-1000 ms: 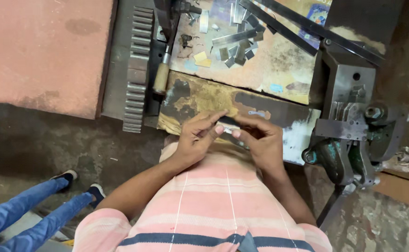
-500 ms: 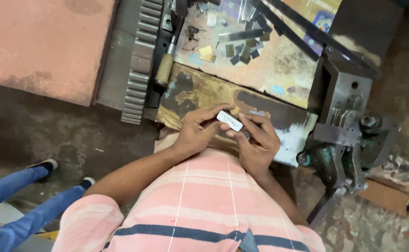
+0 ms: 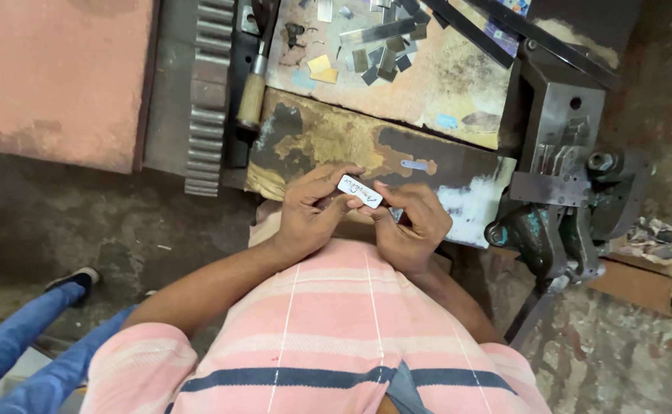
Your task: The person files a small metal piece on a workbench, then uses a hammer to tap it. They place the piece into a manual press and operate the lever to shape it. The person repeats filing and pressing on multiple small metal pieces, then arranges them into a wooden tray.
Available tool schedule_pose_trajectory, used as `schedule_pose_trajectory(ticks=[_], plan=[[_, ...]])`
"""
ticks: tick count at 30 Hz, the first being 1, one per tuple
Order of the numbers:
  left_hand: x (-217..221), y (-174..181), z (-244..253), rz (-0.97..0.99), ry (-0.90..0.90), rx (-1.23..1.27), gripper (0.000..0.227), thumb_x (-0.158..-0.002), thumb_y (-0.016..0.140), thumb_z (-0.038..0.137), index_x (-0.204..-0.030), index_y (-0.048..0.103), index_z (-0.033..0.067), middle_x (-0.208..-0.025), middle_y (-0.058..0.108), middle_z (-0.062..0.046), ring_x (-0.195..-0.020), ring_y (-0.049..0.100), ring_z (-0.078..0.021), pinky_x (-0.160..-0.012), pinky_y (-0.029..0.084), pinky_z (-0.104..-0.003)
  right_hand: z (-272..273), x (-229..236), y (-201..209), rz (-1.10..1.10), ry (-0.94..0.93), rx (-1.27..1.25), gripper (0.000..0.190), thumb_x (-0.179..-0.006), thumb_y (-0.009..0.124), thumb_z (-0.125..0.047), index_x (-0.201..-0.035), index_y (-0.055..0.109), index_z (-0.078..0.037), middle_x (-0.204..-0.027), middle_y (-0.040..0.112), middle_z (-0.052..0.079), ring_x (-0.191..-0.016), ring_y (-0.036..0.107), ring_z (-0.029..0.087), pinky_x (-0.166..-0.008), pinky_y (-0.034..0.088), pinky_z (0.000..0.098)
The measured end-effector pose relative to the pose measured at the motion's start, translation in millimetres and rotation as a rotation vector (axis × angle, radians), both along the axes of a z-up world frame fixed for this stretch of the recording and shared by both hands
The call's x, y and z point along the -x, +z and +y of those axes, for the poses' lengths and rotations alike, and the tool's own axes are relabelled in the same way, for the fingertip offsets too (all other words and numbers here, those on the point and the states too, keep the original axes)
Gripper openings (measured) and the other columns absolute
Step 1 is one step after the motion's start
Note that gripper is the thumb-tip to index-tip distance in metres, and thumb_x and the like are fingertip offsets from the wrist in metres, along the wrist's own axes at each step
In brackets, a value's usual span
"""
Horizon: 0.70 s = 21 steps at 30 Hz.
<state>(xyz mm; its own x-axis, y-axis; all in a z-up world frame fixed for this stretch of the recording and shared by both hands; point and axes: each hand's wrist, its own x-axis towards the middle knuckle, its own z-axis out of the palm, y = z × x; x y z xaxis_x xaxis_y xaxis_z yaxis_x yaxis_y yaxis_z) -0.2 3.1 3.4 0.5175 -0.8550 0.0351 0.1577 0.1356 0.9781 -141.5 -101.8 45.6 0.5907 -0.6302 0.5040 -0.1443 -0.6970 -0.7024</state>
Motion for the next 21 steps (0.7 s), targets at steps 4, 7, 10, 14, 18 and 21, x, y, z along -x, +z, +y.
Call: schedule_pose_trajectory(ticks=[4, 7, 10, 14, 18, 21], plan=[[-2, 15, 3, -0.355, 0.089, 0.192, 0.030, -0.095, 0.076, 0.008, -0.123, 0.070, -0.0028, -0.104, 0.070, -0.011, -0.090, 0.070, -0.0160, -0.079, 0.054, -0.028, 1, 5, -9, 0.004, -0.019, -0.074, 0.026, -0.077, 0.086, 0.004, -0.101, 0.077, -0.001, -0.086, 0.067, 0.008, -0.061, 0.051, 0.009, -0.052, 0.035, 0.0244], [2, 23, 7, -0.420, 0.117, 0.230, 0.027, -0.096, 0.076, 0.006, -0.121, 0.068, -0.0008, -0.106, 0.069, -0.015, -0.091, 0.071, -0.0195, -0.079, 0.055, -0.028, 1, 12, -15, -0.041, 0.030, -0.164, 0.024, -0.083, 0.083, 0.005, -0.104, 0.075, -0.001, -0.092, 0.067, 0.008, -0.069, 0.058, 0.009, -0.057, 0.040, 0.0225], [7, 28, 12, -0.394, 0.090, 0.200, 0.035, -0.096, 0.077, 0.007, -0.128, 0.065, -0.0032, -0.101, 0.067, -0.013, -0.086, 0.071, -0.0182, -0.073, 0.055, -0.028, 1, 19, -20, -0.091, 0.083, -0.194, 0.021, -0.087, 0.080, 0.005, -0.107, 0.073, 0.001, -0.096, 0.066, 0.009, -0.079, 0.062, 0.011, -0.065, 0.046, 0.0233], [13, 33, 18, -0.476, 0.151, 0.226, 0.036, -0.095, 0.078, 0.008, -0.128, 0.065, -0.0020, -0.101, 0.068, -0.014, -0.085, 0.069, -0.0209, -0.072, 0.054, -0.030, 1, 27, -26, -0.136, 0.133, -0.246, 0.019, -0.089, 0.078, 0.004, -0.107, 0.071, 0.002, -0.098, 0.066, 0.011, -0.085, 0.063, 0.014, -0.071, 0.048, 0.0248], [17, 34, 23, -0.546, 0.235, 0.280, 0.038, -0.094, 0.080, 0.010, -0.127, 0.064, -0.0014, -0.105, 0.069, -0.015, -0.087, 0.069, -0.0240, -0.074, 0.055, -0.032, -1, 28, -28, -0.104, 0.160, -0.224, 0.018, -0.088, 0.076, 0.004, -0.105, 0.072, 0.002, -0.095, 0.066, 0.010, -0.083, 0.062, 0.014, -0.069, 0.046, 0.0235], [21, 37, 36, -0.536, 0.256, 0.235, 0.035, -0.098, 0.076, 0.014, -0.127, 0.067, -0.0016, -0.104, 0.070, -0.013, -0.089, 0.069, -0.0212, -0.076, 0.055, -0.031, -2, 27, -13, -0.085, 0.205, -0.242, 0.020, -0.088, 0.081, 0.000, -0.107, 0.074, 0.001, -0.095, 0.066, 0.010, -0.082, 0.062, 0.014, -0.072, 0.049, 0.0255]])
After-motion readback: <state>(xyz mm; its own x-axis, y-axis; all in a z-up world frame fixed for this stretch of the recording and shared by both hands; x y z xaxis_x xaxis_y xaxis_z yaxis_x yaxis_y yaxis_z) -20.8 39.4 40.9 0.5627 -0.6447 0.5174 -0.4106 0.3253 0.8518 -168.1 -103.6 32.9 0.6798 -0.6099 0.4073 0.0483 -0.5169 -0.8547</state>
